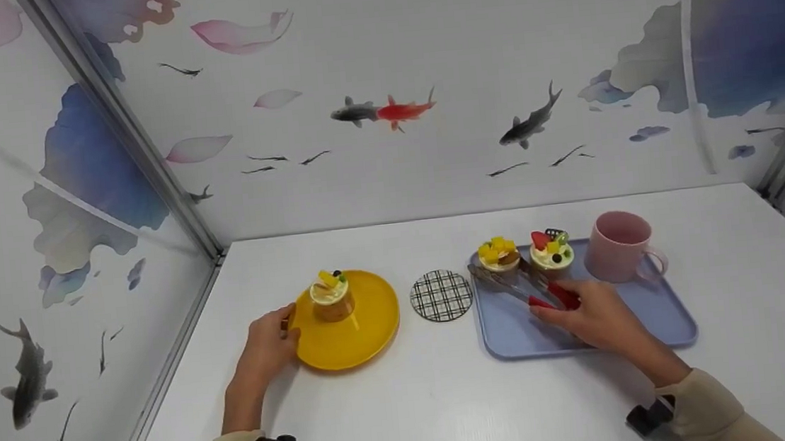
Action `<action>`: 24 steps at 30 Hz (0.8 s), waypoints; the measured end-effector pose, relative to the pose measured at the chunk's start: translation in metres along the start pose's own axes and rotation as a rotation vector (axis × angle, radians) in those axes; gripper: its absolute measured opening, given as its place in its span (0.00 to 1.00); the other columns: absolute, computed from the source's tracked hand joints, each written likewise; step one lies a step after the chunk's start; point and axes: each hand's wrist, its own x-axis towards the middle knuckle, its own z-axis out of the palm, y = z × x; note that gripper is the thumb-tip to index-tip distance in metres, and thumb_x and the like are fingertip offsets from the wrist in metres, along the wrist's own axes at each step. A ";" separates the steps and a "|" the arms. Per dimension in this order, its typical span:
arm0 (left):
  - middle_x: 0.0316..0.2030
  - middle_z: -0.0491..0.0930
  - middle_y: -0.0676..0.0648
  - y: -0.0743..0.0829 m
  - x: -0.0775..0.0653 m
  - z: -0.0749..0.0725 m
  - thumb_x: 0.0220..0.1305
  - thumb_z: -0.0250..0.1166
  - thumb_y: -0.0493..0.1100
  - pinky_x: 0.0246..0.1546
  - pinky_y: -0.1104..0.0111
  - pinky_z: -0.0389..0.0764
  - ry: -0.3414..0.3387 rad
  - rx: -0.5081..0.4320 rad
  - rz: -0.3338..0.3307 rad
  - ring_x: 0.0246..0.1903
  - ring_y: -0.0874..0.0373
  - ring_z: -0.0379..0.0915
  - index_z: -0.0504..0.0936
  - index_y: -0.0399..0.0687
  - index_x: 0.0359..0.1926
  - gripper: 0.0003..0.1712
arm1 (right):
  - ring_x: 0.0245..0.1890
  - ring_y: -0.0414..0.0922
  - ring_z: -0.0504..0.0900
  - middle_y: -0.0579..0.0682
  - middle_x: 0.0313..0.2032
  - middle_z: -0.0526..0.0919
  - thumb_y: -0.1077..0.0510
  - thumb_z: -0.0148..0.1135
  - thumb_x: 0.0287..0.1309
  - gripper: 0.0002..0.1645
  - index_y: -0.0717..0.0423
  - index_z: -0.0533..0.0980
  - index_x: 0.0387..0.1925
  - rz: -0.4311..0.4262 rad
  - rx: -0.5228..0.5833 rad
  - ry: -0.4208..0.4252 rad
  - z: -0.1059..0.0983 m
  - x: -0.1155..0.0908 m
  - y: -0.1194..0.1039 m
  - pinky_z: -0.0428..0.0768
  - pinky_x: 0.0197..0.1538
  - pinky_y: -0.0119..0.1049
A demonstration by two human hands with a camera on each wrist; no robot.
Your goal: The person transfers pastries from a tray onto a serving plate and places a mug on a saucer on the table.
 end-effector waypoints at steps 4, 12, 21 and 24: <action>0.73 0.75 0.32 0.000 -0.001 0.000 0.78 0.61 0.31 0.74 0.46 0.77 0.001 0.003 0.001 0.70 0.38 0.76 0.66 0.34 0.80 0.33 | 0.32 0.47 0.78 0.49 0.30 0.84 0.35 0.77 0.62 0.37 0.59 0.84 0.59 -0.003 0.008 -0.001 0.000 0.000 0.000 0.75 0.27 0.30; 0.71 0.78 0.32 -0.001 -0.002 0.001 0.77 0.62 0.31 0.72 0.47 0.80 0.011 0.014 0.007 0.67 0.40 0.79 0.68 0.33 0.79 0.33 | 0.32 0.47 0.79 0.50 0.31 0.84 0.34 0.76 0.63 0.38 0.60 0.84 0.59 0.017 0.001 -0.006 0.000 -0.001 0.000 0.77 0.28 0.31; 0.70 0.78 0.31 -0.001 0.000 0.001 0.77 0.62 0.30 0.70 0.47 0.82 0.015 0.005 0.020 0.66 0.39 0.80 0.68 0.31 0.79 0.33 | 0.31 0.46 0.80 0.51 0.34 0.85 0.34 0.77 0.62 0.40 0.60 0.83 0.62 0.039 0.023 -0.024 0.000 -0.001 -0.002 0.79 0.29 0.31; 0.70 0.78 0.31 -0.001 0.000 0.001 0.77 0.62 0.30 0.71 0.47 0.82 0.012 0.001 0.019 0.66 0.39 0.79 0.67 0.31 0.79 0.33 | 0.31 0.46 0.80 0.50 0.33 0.85 0.34 0.77 0.62 0.41 0.60 0.83 0.62 0.032 0.017 -0.020 0.000 -0.001 -0.003 0.78 0.28 0.31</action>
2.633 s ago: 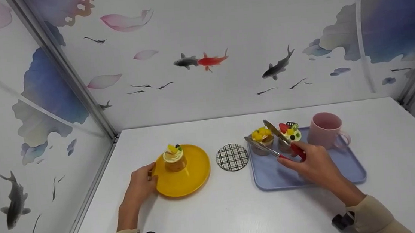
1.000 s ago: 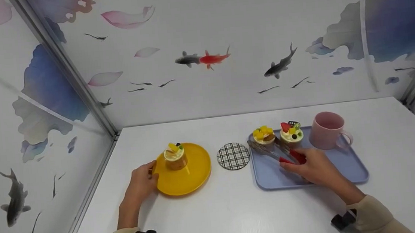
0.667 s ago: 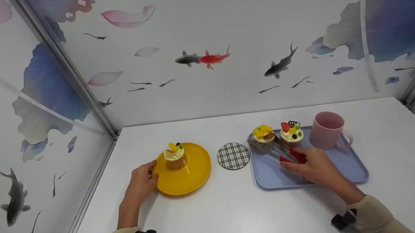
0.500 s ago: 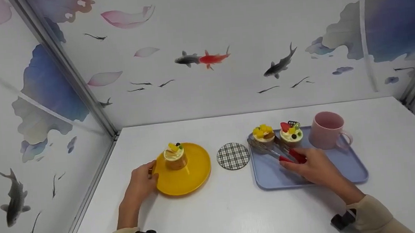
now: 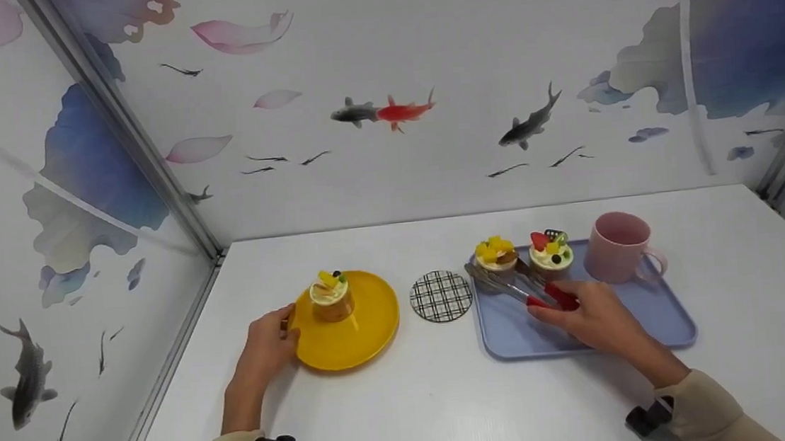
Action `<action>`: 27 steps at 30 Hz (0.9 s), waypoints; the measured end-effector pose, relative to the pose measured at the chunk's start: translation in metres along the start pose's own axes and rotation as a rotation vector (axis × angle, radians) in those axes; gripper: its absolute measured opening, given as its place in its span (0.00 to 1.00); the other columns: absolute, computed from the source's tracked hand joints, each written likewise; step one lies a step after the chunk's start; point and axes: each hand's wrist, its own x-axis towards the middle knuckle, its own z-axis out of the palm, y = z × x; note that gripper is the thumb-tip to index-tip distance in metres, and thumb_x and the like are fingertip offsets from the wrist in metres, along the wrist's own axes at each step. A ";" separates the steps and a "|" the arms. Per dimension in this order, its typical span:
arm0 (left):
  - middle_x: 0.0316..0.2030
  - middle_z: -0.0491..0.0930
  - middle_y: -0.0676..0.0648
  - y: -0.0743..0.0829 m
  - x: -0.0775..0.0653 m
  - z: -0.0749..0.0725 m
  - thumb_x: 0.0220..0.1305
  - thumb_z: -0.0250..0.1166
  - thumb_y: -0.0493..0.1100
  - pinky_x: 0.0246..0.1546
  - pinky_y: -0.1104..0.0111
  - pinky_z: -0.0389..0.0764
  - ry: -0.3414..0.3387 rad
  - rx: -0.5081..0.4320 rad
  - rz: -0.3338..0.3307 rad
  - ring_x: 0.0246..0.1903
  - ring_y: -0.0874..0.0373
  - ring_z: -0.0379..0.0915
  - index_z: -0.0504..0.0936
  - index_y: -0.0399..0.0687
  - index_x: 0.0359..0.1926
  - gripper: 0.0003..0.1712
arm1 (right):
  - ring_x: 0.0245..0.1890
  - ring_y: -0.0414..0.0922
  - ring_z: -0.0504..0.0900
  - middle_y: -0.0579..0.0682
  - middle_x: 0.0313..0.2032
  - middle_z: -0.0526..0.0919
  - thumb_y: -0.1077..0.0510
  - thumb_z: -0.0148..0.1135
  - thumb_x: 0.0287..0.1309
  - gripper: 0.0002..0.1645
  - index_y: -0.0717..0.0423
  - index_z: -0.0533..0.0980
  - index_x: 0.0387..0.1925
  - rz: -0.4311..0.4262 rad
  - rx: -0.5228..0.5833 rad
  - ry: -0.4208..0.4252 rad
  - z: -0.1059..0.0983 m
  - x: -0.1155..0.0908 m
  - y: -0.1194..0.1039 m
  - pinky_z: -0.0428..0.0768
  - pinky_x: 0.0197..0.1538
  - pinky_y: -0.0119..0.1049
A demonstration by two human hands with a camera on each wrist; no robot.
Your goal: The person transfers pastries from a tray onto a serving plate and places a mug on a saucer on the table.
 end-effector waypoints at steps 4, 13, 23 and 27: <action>0.72 0.76 0.30 -0.001 0.000 0.000 0.77 0.62 0.30 0.72 0.47 0.80 -0.002 -0.002 0.007 0.68 0.38 0.78 0.67 0.32 0.79 0.33 | 0.31 0.46 0.79 0.50 0.32 0.84 0.34 0.77 0.62 0.41 0.60 0.83 0.63 -0.022 -0.013 0.014 0.000 -0.001 -0.001 0.76 0.27 0.30; 0.72 0.76 0.31 0.000 0.000 0.000 0.78 0.62 0.31 0.72 0.47 0.80 -0.011 -0.004 -0.011 0.68 0.39 0.78 0.67 0.32 0.79 0.33 | 0.31 0.47 0.77 0.48 0.29 0.83 0.36 0.78 0.62 0.37 0.59 0.85 0.60 -0.083 -0.027 0.059 0.002 -0.003 -0.004 0.73 0.26 0.29; 0.73 0.75 0.31 0.002 -0.003 0.001 0.78 0.62 0.30 0.73 0.46 0.79 -0.013 -0.010 -0.008 0.70 0.38 0.77 0.66 0.33 0.80 0.34 | 0.29 0.47 0.77 0.46 0.27 0.84 0.37 0.79 0.61 0.36 0.58 0.85 0.59 -0.123 -0.019 0.070 0.007 -0.006 -0.008 0.73 0.24 0.29; 0.72 0.76 0.32 0.003 -0.003 0.000 0.78 0.62 0.31 0.73 0.47 0.79 -0.007 -0.009 -0.007 0.69 0.38 0.78 0.67 0.33 0.80 0.33 | 0.29 0.46 0.77 0.46 0.27 0.83 0.36 0.78 0.61 0.37 0.58 0.85 0.60 -0.115 -0.007 0.049 0.008 -0.006 -0.011 0.72 0.24 0.29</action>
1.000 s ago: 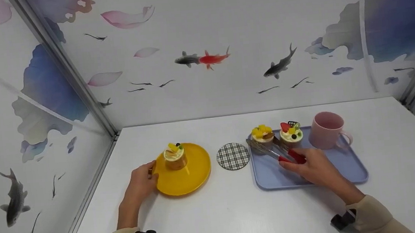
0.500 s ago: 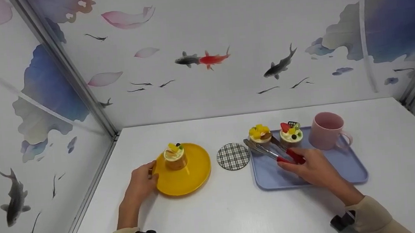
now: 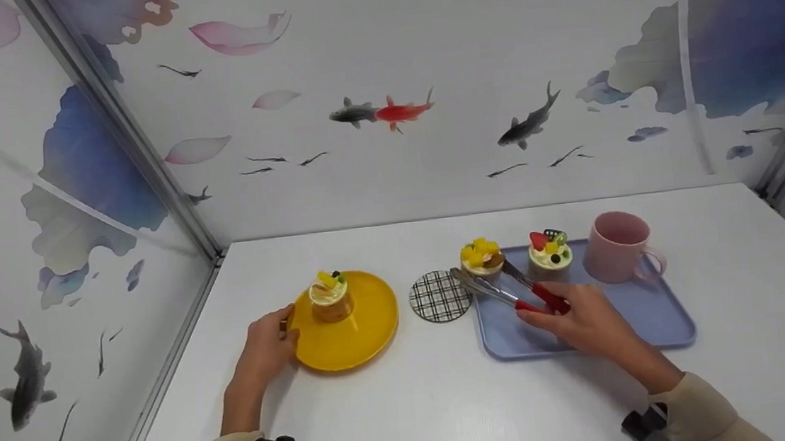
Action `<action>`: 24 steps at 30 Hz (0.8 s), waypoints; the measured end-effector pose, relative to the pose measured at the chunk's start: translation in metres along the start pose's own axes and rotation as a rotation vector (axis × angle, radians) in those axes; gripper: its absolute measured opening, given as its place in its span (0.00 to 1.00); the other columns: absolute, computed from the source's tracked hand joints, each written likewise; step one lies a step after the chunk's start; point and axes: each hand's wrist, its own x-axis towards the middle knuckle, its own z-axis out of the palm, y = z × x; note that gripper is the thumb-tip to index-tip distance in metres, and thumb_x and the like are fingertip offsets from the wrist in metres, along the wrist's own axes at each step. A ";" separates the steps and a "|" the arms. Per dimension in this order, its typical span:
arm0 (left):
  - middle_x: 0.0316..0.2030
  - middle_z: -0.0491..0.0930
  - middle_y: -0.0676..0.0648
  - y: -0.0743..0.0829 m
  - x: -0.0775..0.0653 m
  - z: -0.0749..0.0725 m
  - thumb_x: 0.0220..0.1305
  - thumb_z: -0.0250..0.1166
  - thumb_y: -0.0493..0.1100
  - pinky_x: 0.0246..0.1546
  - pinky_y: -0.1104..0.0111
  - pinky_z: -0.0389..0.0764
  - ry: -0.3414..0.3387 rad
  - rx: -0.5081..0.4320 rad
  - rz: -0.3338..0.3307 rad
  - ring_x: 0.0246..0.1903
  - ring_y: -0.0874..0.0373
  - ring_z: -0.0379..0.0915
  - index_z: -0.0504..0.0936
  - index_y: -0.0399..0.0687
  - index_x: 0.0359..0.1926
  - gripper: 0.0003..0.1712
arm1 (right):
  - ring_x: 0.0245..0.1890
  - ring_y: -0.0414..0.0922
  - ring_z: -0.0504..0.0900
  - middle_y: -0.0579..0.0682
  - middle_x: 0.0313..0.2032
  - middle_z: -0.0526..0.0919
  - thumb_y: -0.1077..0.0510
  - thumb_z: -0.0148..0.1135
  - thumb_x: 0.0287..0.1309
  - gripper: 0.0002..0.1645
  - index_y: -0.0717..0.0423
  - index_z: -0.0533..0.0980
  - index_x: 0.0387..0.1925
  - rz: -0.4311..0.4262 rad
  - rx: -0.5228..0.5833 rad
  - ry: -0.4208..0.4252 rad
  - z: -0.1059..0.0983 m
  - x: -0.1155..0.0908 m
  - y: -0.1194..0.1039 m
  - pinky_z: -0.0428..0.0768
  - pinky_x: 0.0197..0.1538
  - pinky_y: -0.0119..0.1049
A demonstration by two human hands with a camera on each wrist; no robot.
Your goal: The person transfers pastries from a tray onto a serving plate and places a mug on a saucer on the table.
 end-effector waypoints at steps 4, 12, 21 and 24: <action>0.71 0.77 0.32 0.000 0.000 0.000 0.78 0.62 0.31 0.72 0.47 0.80 0.002 0.009 0.014 0.68 0.39 0.78 0.67 0.32 0.79 0.33 | 0.28 0.46 0.77 0.46 0.25 0.81 0.37 0.79 0.61 0.35 0.57 0.86 0.59 0.007 0.019 -0.012 0.002 -0.001 -0.004 0.72 0.24 0.28; 0.71 0.77 0.31 0.000 0.000 0.000 0.78 0.61 0.30 0.72 0.46 0.80 0.003 0.007 0.016 0.68 0.38 0.78 0.67 0.32 0.79 0.33 | 0.21 0.44 0.76 0.46 0.22 0.79 0.35 0.79 0.60 0.29 0.54 0.87 0.48 -0.017 0.040 -0.011 0.007 -0.001 -0.010 0.70 0.21 0.28; 0.72 0.75 0.31 -0.002 0.000 0.000 0.78 0.62 0.30 0.72 0.46 0.80 -0.004 0.004 0.010 0.69 0.37 0.77 0.66 0.32 0.80 0.33 | 0.22 0.42 0.77 0.43 0.25 0.83 0.39 0.81 0.59 0.26 0.53 0.88 0.47 -0.077 0.071 0.008 0.014 0.001 -0.014 0.72 0.21 0.29; 0.72 0.75 0.31 -0.003 -0.001 0.000 0.77 0.62 0.30 0.71 0.47 0.81 0.000 0.001 0.016 0.69 0.38 0.78 0.66 0.32 0.80 0.34 | 0.23 0.42 0.78 0.43 0.27 0.84 0.38 0.80 0.59 0.26 0.53 0.88 0.47 -0.077 0.080 -0.003 0.015 0.002 -0.015 0.73 0.22 0.29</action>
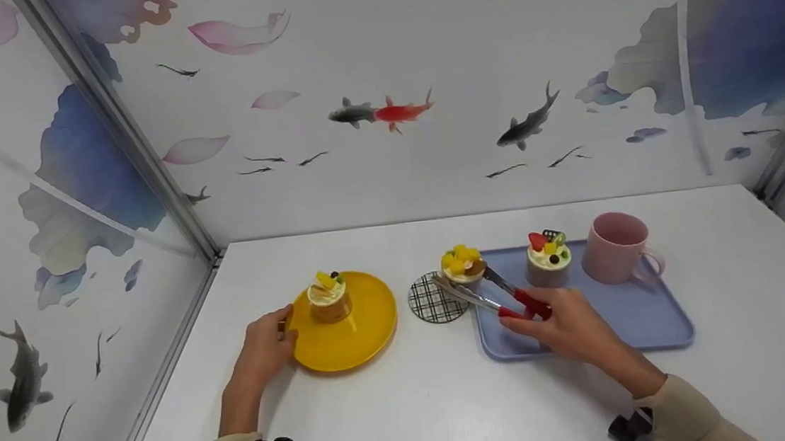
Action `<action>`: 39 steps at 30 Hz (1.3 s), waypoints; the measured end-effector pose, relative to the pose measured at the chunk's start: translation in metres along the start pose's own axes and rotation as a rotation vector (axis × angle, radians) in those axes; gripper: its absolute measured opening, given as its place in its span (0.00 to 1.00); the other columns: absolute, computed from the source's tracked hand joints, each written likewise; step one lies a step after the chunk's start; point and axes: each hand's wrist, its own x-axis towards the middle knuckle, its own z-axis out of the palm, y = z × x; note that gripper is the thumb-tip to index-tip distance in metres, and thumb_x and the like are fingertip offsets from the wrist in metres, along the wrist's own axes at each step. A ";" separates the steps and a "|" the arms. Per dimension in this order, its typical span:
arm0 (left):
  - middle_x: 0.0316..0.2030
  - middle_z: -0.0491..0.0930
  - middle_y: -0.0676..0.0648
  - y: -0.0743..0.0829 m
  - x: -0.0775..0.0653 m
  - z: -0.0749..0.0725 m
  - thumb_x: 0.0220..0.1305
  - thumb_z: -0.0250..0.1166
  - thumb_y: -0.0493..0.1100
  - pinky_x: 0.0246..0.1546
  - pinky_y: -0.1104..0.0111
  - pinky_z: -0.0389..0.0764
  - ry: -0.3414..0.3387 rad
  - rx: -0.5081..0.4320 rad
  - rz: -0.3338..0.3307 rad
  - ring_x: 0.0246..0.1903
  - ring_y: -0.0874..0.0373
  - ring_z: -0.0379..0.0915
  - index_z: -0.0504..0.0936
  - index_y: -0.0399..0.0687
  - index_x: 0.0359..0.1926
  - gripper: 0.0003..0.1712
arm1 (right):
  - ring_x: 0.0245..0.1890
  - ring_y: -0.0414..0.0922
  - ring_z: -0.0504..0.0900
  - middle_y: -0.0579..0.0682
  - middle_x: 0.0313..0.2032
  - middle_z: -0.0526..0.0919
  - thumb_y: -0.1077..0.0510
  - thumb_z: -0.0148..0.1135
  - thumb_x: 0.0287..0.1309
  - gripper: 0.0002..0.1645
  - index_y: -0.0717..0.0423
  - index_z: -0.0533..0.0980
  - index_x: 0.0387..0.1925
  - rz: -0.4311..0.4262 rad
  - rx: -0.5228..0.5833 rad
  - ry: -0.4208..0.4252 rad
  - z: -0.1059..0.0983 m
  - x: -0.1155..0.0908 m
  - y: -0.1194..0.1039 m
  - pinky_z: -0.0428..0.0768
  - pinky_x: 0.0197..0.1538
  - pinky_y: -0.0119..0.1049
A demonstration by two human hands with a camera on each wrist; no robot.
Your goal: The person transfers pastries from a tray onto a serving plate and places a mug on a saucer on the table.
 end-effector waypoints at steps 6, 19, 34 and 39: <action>0.72 0.75 0.30 -0.001 0.002 0.000 0.77 0.62 0.30 0.72 0.47 0.80 0.003 0.000 -0.003 0.69 0.38 0.78 0.66 0.32 0.80 0.34 | 0.22 0.42 0.77 0.43 0.30 0.86 0.36 0.80 0.59 0.26 0.50 0.88 0.48 0.010 0.020 -0.018 0.003 0.002 -0.005 0.71 0.21 0.28; 0.74 0.74 0.31 0.003 0.003 0.001 0.78 0.61 0.30 0.72 0.46 0.80 -0.003 0.000 -0.013 0.70 0.38 0.77 0.65 0.32 0.80 0.34 | 0.22 0.40 0.78 0.42 0.32 0.88 0.39 0.80 0.61 0.22 0.47 0.89 0.48 -0.031 0.058 -0.052 0.014 0.008 -0.013 0.76 0.22 0.29; 0.71 0.76 0.31 0.002 0.004 0.001 0.77 0.62 0.30 0.72 0.46 0.80 0.007 0.027 -0.022 0.68 0.38 0.78 0.67 0.31 0.79 0.33 | 0.25 0.41 0.78 0.44 0.34 0.89 0.39 0.79 0.61 0.27 0.53 0.88 0.50 -0.070 0.067 -0.067 0.029 0.010 -0.027 0.73 0.23 0.27; 0.72 0.76 0.31 0.004 0.003 0.001 0.78 0.62 0.31 0.73 0.46 0.79 -0.002 0.039 -0.035 0.69 0.39 0.77 0.67 0.32 0.79 0.33 | 0.26 0.41 0.78 0.43 0.33 0.89 0.38 0.79 0.61 0.30 0.55 0.88 0.53 -0.061 0.067 -0.071 0.033 0.011 -0.030 0.74 0.23 0.27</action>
